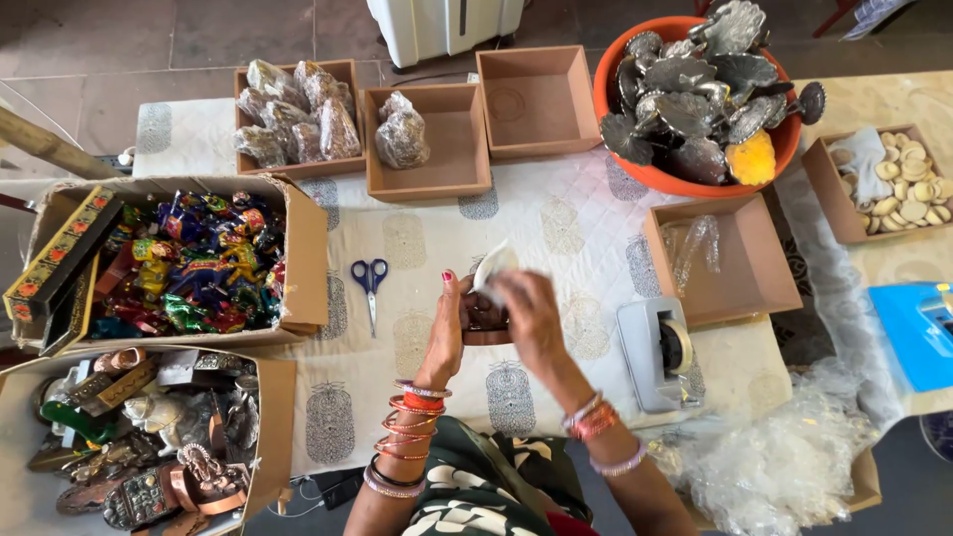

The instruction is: Packing figurines and decorative objects into boxes with protective wrapping.

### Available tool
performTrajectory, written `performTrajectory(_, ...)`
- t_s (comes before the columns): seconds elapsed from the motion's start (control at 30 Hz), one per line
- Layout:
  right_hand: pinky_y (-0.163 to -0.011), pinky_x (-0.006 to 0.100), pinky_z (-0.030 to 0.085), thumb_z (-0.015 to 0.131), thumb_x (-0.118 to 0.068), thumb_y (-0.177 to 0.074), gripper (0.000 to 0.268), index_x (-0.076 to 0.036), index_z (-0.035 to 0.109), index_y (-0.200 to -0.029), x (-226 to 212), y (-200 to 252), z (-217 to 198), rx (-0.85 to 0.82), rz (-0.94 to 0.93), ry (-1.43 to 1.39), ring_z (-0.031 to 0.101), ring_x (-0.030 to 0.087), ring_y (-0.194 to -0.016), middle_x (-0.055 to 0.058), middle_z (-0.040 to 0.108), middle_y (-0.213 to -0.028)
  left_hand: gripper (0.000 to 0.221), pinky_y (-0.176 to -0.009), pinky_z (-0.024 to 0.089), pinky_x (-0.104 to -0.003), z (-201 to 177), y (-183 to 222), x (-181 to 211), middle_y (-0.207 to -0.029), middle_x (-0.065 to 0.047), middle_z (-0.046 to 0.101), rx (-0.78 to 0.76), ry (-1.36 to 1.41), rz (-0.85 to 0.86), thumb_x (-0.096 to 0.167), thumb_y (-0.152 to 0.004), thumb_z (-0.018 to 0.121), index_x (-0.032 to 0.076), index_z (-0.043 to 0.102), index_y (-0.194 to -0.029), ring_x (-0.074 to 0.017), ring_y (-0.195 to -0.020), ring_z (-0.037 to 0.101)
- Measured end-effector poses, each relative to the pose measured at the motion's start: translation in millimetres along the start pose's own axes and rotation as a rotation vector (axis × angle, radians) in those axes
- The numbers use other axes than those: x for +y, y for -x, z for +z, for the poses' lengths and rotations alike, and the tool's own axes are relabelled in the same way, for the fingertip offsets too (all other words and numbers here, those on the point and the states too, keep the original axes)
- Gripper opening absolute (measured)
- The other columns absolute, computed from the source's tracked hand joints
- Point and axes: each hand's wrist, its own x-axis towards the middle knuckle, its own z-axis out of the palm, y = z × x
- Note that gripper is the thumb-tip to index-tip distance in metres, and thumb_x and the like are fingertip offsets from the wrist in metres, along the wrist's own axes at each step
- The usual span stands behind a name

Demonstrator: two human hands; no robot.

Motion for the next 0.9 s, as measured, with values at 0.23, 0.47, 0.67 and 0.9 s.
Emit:
performTrajectory(0.23, -0.098, 0.033, 0.059, 0.052, 0.029, -0.081, 0.056, -0.007, 0.069, -0.12, -16.7, 0.3, 6.9, -0.06, 0.032, -0.095, 0.059, 0.026, -0.114, 0.01, 0.063, -0.124, 0.089, -0.063, 0.037, -0.037, -17.3, -6.4, 1.1, -0.089, -0.023, 0.043, 0.222, -0.161, -0.067, 0.066, -0.109, 0.022, -0.007, 0.062, -0.139, -0.0325, -0.082, 0.035)
performTrajectory(0.47, -0.101, 0.035, 0.058, 0.058, 0.024, -0.08, 0.046, -0.007, 0.07, -0.112, 0.2, -5.1, 21.8, -0.107, -0.008, -0.105, 0.06, 0.025, -0.116, 0.007, 0.063, -0.123, 0.102, -0.109, 0.041, -0.041, -30.8, -6.5, -27.4, -0.128, -0.026, 0.056, 0.212, -0.433, 0.065, 0.079, -0.096, 0.017, -0.005, 0.05, -0.144, -0.0347, -0.123, 0.054)
performTrajectory(0.67, -0.099, 0.036, 0.056, 0.061, 0.022, -0.082, 0.046, -0.005, 0.068, -0.119, 7.1, -12.5, 27.1, -0.008, 0.076, -0.131, 0.059, 0.028, -0.115, 0.01, 0.064, -0.123, 0.095, -0.09, 0.05, -0.039, -48.0, -28.8, -52.0, -0.122, -0.033, 0.06, 0.247, -0.193, -0.087, 0.071, -0.104, 0.023, -0.013, 0.059, -0.127, -0.0353, -0.109, 0.06)
performTrajectory(0.9, -0.1, 0.035, 0.053, 0.056, 0.022, -0.078, 0.048, -0.006, 0.073, -0.113, 42.4, 62.3, 42.1, -0.199, 0.305, -0.236, 0.061, 0.027, -0.113, 0.007, 0.068, -0.121, 0.053, -0.073, 0.063, -0.035, -43.4, -15.2, -19.0, -0.1, -0.011, 0.074, 0.106, -0.177, 0.084, 0.044, -0.109, 0.043, -0.003, 0.064, -0.123, -0.0191, -0.084, 0.07)
